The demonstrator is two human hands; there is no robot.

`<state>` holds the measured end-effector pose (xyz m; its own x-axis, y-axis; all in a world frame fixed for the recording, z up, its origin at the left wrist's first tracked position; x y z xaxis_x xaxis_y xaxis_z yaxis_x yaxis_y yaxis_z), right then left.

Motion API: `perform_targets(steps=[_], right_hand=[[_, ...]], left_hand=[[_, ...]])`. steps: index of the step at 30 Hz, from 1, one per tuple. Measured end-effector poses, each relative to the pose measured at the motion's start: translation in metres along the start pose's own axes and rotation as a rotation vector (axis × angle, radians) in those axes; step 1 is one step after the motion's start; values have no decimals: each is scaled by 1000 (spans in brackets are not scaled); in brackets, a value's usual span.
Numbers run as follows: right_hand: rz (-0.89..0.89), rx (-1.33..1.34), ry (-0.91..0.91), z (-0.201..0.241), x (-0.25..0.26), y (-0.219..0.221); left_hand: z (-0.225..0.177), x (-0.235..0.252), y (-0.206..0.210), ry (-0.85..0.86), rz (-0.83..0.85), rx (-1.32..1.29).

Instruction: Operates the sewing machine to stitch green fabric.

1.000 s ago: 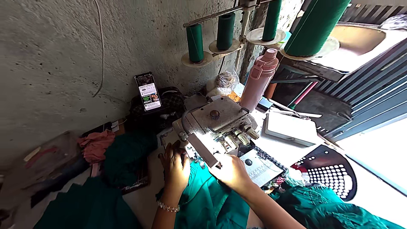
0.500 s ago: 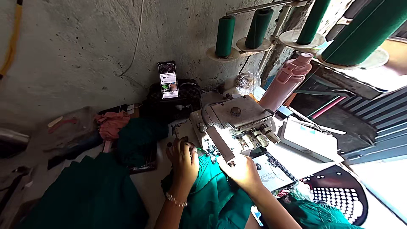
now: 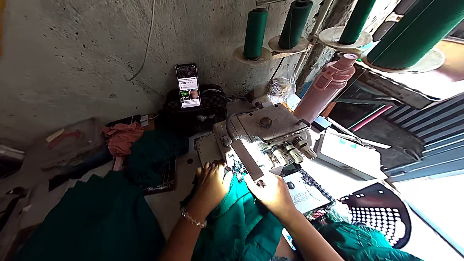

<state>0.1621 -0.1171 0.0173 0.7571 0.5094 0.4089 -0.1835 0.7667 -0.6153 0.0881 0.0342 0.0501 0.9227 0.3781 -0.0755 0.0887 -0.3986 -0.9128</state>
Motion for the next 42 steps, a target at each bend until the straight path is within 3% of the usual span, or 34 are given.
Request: perform_targets(steps=[3, 6, 8, 11, 13, 19, 23, 28, 33, 37, 42], right_hand=[[-3, 9, -5, 1, 0, 1], [-4, 13, 2, 1, 0, 2], [-8, 14, 4, 1, 0, 3], [-5, 21, 3, -1, 2, 1], [-12, 24, -6, -1, 2, 1], [-31, 22, -36, 0, 2, 3], [38, 15, -2, 2, 1, -2], [-100, 16, -124, 13, -11, -15], [-28, 82, -295, 26, -16, 4], [-50, 41, -441, 26, -11, 8], [-7, -33, -537, 16, -5, -4]], left_hand=[[10, 21, -9, 4, 271, -63], [18, 35, -10, 47, 307, -134], [26, 33, -13, 17, 204, -90], [46, 20, -29, -27, -132, 101], [53, 14, -31, -5, -221, 112], [34, 17, -16, 212, -255, -56], [11, 9, -10, 318, -295, 276], [10, 3, -11, 268, -446, 500], [-23, -52, 5, 281, -540, 321], [-13, -57, 28, 311, -653, 197], [-14, -60, 25, 283, -598, 224]])
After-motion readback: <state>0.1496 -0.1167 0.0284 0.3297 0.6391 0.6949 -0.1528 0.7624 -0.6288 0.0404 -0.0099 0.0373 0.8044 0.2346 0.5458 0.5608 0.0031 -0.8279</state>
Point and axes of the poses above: each hand's wrist, its own x-axis towards the middle knuckle, its own y-axis out of the palm, z = x × y, the point moved 6 cm from there along x, towards the middle knuckle, and after that the axes turned 2 degrees about x, right-handed, at the moved point
